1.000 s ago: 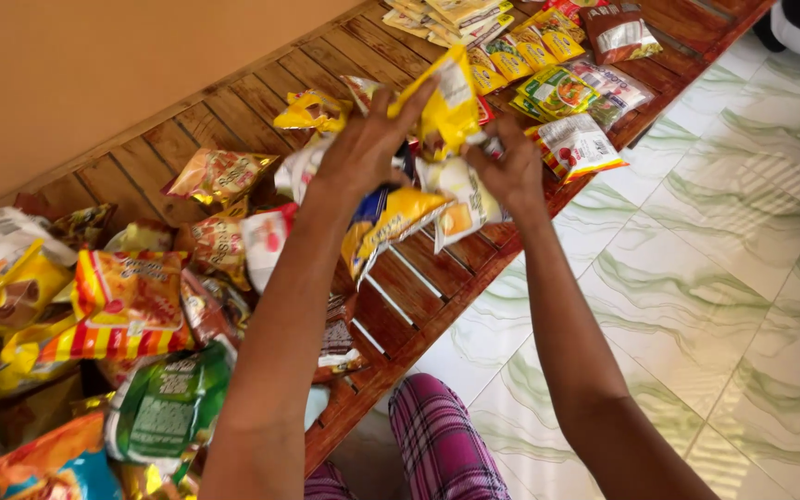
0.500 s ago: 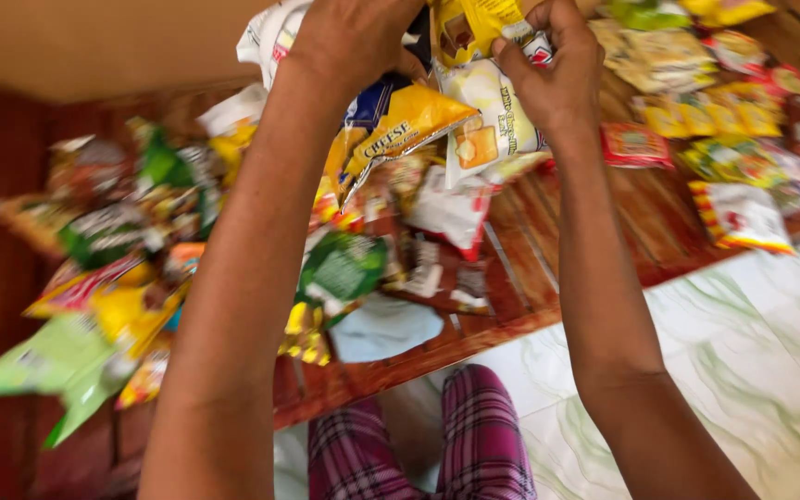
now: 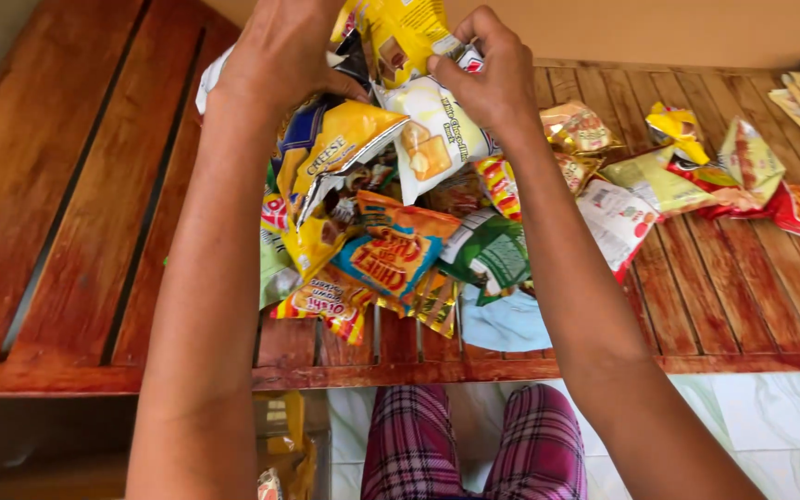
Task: Sort and arrange snack bags from a wooden surface into a cardboard box after cleaning them with a cloth.
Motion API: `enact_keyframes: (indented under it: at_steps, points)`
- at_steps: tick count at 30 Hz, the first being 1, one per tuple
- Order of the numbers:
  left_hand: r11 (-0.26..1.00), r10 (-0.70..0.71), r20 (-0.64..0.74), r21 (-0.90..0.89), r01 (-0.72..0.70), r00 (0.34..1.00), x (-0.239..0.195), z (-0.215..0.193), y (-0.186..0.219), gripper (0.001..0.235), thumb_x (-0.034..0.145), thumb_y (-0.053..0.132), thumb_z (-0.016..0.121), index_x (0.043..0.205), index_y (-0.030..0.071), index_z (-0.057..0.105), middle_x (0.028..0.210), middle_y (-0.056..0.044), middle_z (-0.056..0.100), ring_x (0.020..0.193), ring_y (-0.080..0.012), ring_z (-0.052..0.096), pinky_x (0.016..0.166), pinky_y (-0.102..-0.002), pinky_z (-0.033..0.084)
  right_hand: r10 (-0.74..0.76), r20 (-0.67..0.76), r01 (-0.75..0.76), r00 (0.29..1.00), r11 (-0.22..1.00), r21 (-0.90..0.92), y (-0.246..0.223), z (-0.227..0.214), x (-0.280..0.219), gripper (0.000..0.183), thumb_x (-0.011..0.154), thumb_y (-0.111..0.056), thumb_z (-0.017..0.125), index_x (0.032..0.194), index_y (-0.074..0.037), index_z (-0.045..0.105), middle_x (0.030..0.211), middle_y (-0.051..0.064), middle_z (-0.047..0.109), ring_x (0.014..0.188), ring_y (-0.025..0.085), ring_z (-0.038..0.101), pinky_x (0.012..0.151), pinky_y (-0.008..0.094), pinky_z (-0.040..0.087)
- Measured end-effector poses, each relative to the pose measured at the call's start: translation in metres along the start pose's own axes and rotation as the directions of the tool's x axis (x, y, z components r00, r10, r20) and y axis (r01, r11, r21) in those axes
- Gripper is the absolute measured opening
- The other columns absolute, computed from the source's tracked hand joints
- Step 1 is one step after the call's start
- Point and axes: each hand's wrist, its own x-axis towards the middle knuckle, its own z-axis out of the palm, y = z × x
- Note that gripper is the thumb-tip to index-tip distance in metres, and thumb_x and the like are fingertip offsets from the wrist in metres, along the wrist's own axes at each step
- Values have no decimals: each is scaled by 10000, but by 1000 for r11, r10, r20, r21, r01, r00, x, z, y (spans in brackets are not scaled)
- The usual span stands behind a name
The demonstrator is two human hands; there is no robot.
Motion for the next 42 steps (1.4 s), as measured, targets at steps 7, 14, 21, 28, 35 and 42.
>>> enact_keyframes:
  at_steps: [7, 14, 21, 28, 35, 42]
  points:
    - [924, -317, 111, -190, 333, 942, -57, 2, -13, 1184, 501, 266, 1049, 1511, 73, 463, 1300, -265, 601, 1159, -491, 574, 925, -536, 505, -22, 186, 7, 982, 997, 82, 35, 68, 6, 360, 841, -263, 878, 1013, -47, 648, 937, 98, 711, 873, 174, 665, 779, 348, 557]
    - [728, -529, 268, -345, 592, 806, -75, 43, -15, 1072, 601, 319, 977, 1532, 150, 472, 1329, -203, 598, 1043, -406, 691, 896, -478, 569, 146, 252, -106, 957, 980, -167, 47, 81, -5, 501, 820, -504, 821, 1094, -101, 706, 1073, 148, 754, 1002, 314, 724, 851, 455, 546]
    - [886, -385, 139, -223, 407, 912, -73, 49, -21, 642, 767, 380, 985, 1229, 73, 661, 1237, -196, 681, 1107, -425, 654, 893, -519, 533, 139, 186, -60, 973, 924, -376, 24, 69, -12, 529, 885, -556, 694, 1258, -181, 717, 1100, 206, 694, 1045, 381, 669, 858, 516, 516]
    - [989, -132, 8, -65, 132, 991, -12, 25, 28, 643, 858, 318, 922, 1324, -29, 648, 1219, -215, 669, 1123, -432, 606, 931, -496, 503, 12, -41, -22, 999, 966, -257, 49, -14, -20, 415, 1016, -456, 641, 1248, -117, 696, 1264, 145, 708, 1156, 348, 675, 986, 453, 525]
    - [967, -7, 74, -252, 25, 997, 77, 109, 113, 821, 869, 433, 938, 1469, -3, 585, 1529, -236, 500, 1329, -454, 491, 1090, -528, 466, 58, -260, -175, 964, 874, -453, 166, -169, -76, 468, 947, -352, 800, 1298, -72, 667, 1241, 220, 687, 1174, 410, 634, 1006, 484, 504]
    - [932, 20, 472, -327, 155, 881, 172, 215, 254, 1215, 631, 638, 956, 1597, 191, 370, 1651, -276, 102, 1493, -526, 140, 1151, -624, 288, 159, -398, -369, 903, 762, -533, 277, -299, -173, 732, 872, -289, 862, 1507, -108, 547, 1520, 308, 427, 1389, 481, 432, 1121, 552, 375]
